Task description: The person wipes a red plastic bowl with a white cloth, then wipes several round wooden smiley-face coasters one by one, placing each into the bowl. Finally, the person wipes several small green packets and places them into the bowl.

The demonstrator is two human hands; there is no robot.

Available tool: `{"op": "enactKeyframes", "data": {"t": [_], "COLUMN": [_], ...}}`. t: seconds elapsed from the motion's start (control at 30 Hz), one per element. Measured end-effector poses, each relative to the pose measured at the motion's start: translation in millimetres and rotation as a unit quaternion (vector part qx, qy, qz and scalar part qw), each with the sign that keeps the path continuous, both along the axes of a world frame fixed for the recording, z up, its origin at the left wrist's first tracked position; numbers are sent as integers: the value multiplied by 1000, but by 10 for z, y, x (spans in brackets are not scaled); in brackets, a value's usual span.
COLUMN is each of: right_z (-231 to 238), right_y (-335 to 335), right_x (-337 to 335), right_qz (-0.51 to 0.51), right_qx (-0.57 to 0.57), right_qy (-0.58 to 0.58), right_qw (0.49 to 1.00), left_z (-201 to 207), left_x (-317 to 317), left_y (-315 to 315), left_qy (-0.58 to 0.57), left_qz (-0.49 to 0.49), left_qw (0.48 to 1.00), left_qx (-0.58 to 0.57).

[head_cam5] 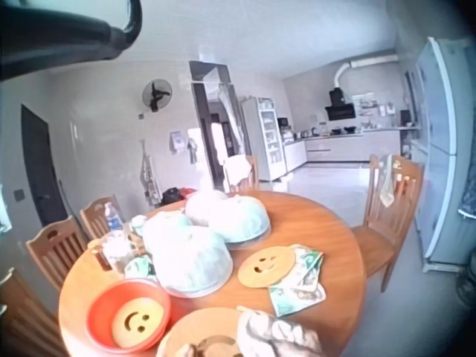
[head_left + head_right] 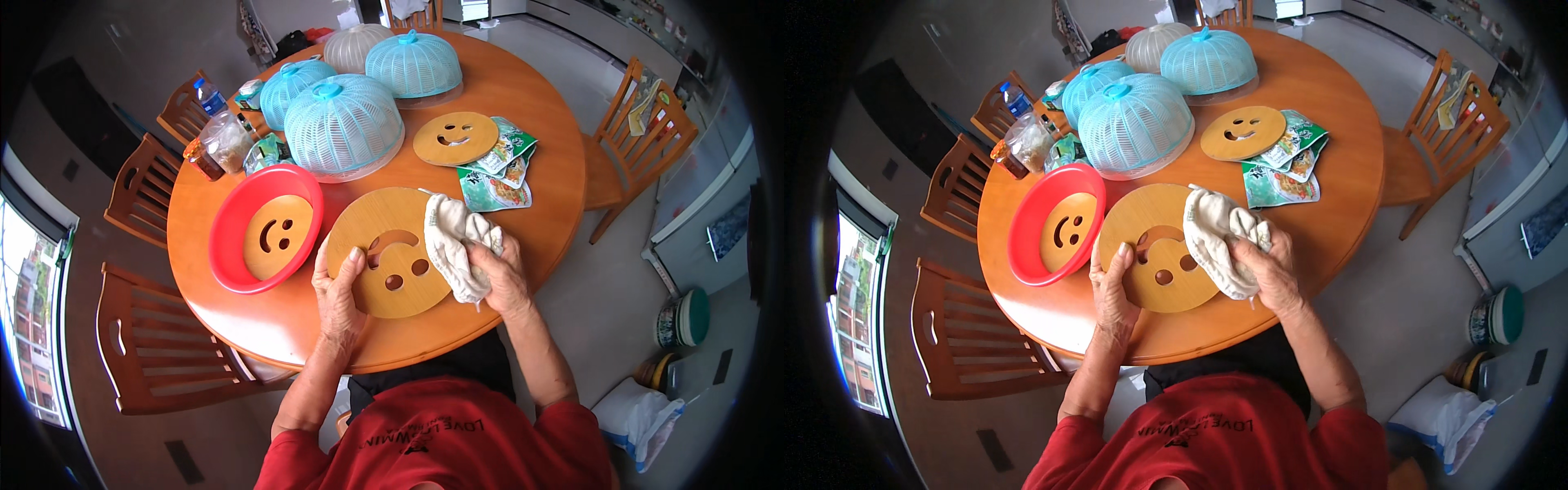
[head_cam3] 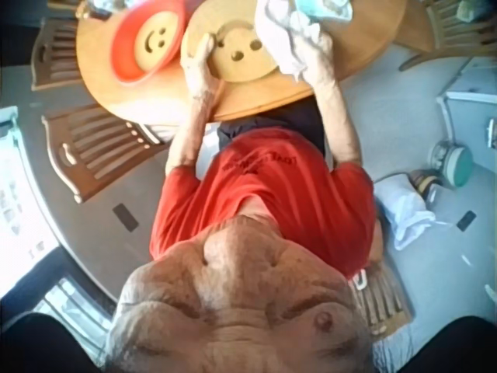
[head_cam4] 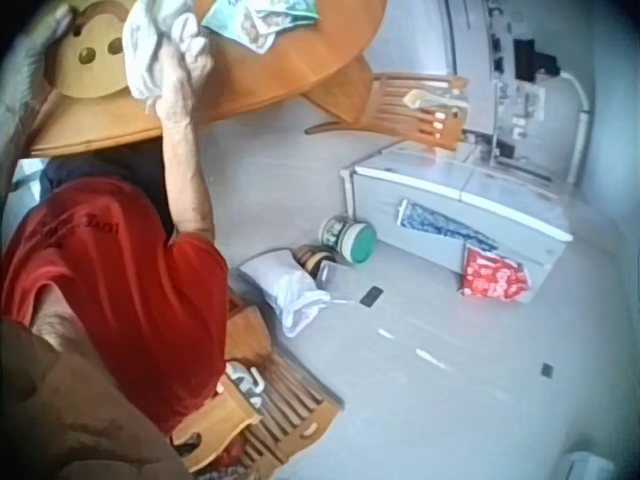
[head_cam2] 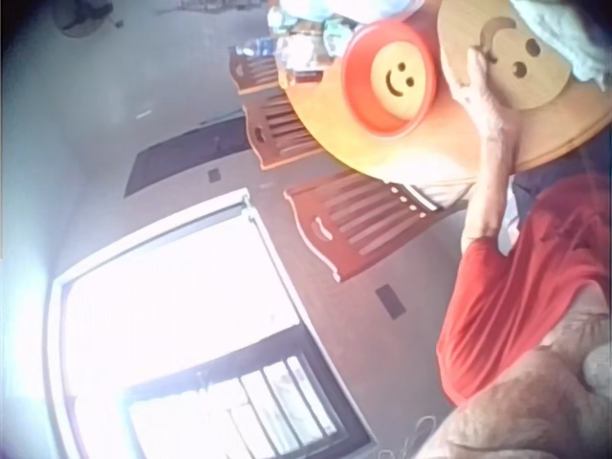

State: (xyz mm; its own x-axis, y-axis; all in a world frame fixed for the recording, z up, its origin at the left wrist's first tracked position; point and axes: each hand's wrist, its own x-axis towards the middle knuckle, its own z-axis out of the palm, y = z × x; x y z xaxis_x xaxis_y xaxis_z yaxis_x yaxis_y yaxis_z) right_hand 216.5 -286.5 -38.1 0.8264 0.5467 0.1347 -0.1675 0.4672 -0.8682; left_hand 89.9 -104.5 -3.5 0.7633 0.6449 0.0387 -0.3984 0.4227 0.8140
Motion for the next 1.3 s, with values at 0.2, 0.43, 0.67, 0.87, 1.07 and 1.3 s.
{"op": "enactKeyframes", "data": {"t": [0.2, 0.43, 0.67, 0.87, 1.07, 1.3], "right_z": [-76, 98, 39, 704, 977, 831], "right_y": [111, 207, 94, -367, -275, -151], "right_x": [-435, -825, -504, -23, 89, 155], "right_qz": [65, 21, -38, 32, 86, 69], "right_qx": [162, 85, 84, -50, -139, -8], "right_qy": [140, 43, 77, -154, -289, -123], "right_qw": [975, 995, 993, 986, 943, 990], "left_z": [50, -87, -5, 593, 1112, 759], "left_x": [146, 203, 120, 95, 22, -59], "left_y": [-110, -338, -420, 289, 274, 138], "left_qy": [-44, -20, -75, -92, 90, 24], "left_qz": [68, 17, 10, -71, -149, -9], "left_qw": [991, 984, 990, 954, 819, 930], "left_qx": [-110, -174, -122, 275, 546, 367]}}
